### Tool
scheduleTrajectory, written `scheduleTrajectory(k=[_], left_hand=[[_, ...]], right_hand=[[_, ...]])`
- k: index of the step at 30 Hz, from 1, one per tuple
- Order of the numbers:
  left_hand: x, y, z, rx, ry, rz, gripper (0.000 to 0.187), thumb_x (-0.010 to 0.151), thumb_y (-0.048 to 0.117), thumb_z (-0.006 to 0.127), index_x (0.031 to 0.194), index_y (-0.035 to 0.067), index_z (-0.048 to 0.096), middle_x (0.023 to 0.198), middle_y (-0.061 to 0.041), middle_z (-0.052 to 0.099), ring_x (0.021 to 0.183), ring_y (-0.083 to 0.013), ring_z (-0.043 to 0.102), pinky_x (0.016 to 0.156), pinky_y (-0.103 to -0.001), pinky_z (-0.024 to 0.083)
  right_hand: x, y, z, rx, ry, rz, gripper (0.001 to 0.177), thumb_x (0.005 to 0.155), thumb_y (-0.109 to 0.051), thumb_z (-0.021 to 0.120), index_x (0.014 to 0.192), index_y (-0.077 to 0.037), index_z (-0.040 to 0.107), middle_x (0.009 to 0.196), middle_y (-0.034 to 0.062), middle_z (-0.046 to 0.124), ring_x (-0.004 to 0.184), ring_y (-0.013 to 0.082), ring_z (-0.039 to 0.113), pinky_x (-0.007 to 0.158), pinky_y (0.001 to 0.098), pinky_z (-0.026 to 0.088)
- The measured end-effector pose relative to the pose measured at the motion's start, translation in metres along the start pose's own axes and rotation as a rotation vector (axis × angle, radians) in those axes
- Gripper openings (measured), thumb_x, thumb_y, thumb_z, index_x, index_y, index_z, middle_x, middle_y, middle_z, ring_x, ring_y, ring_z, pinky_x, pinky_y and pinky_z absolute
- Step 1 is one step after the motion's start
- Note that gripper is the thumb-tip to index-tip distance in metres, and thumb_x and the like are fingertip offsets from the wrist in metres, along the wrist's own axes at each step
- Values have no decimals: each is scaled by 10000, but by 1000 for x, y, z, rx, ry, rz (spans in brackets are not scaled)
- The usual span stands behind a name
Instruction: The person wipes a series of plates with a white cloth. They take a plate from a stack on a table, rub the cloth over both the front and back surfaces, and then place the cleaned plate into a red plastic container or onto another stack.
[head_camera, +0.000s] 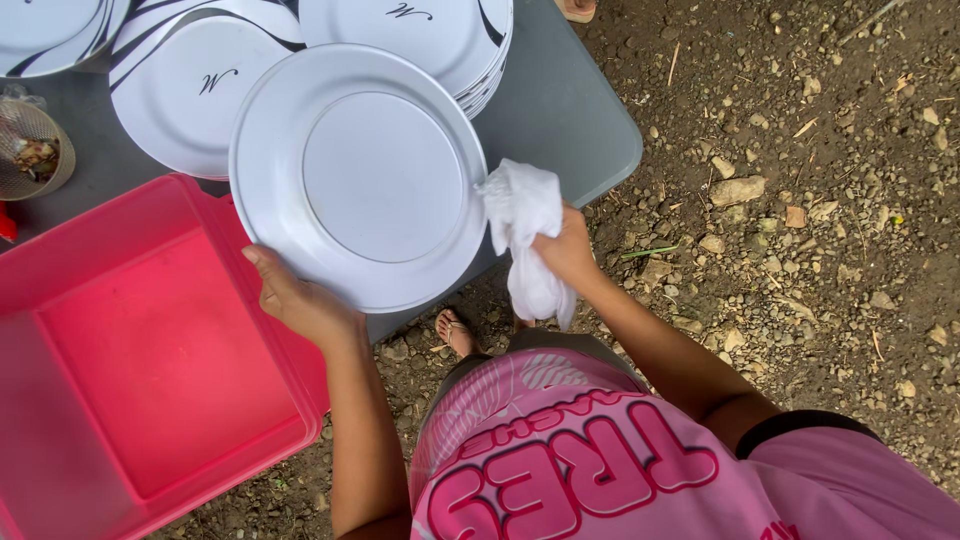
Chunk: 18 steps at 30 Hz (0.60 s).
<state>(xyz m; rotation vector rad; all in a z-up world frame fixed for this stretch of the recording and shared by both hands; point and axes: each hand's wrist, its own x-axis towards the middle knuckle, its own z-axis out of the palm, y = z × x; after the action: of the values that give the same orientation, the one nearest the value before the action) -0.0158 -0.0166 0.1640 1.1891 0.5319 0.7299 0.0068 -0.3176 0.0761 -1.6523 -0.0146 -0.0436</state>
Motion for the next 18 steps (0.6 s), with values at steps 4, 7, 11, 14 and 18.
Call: scheduleTrajectory(k=[4, 7, 11, 14, 18], left_hand=[[9, -35, -45, 270, 5, 9, 700, 1178, 527, 457, 680, 61, 301, 635, -5, 321, 624, -136, 301, 602, -313, 259], [-2, -54, -45, 436, -293, 307, 707, 1156, 547, 410, 737, -20, 445, 652, -67, 494, 657, -189, 491, 616, -304, 381], [-24, -21, -15, 340, -330, -160, 550, 1043, 491, 284, 1129, 71, 628, 954, -34, 684, 873, -167, 657, 795, -317, 531], [-19, -17, -7, -11, -273, -763, 530, 952, 389, 442, 1423, 149, 470, 1232, -69, 617, 1069, -214, 651, 879, -393, 551], [-20, -27, -36, -195, -448, -1059, 663, 1018, 383, 521, 1451, -114, 456, 1337, -262, 587, 1141, -362, 640, 983, -472, 552]], right_hand=[[39, -9, -21, 1018, -123, 598, 509, 980, -351, 630, 1317, 29, 605, 1262, 227, 672, 1129, 332, 695, 1009, 451, 567], [63, -24, -13, 1236, -192, 541, 526, 990, -351, 618, 1341, 38, 572, 1270, 229, 666, 1135, 331, 697, 1014, 452, 572], [72, -27, -16, 1313, -87, 399, 551, 1004, -352, 601, 1373, 50, 528, 1281, 233, 656, 1142, 330, 699, 1020, 452, 579], [79, -14, -32, 1290, 31, 300, 570, 1015, -353, 589, 1398, 59, 495, 1290, 235, 649, 1148, 329, 701, 1025, 452, 584], [93, 2, -62, 1122, 155, 144, 596, 1029, -354, 572, 1430, 70, 451, 1301, 239, 640, 1155, 328, 704, 1031, 452, 591]])
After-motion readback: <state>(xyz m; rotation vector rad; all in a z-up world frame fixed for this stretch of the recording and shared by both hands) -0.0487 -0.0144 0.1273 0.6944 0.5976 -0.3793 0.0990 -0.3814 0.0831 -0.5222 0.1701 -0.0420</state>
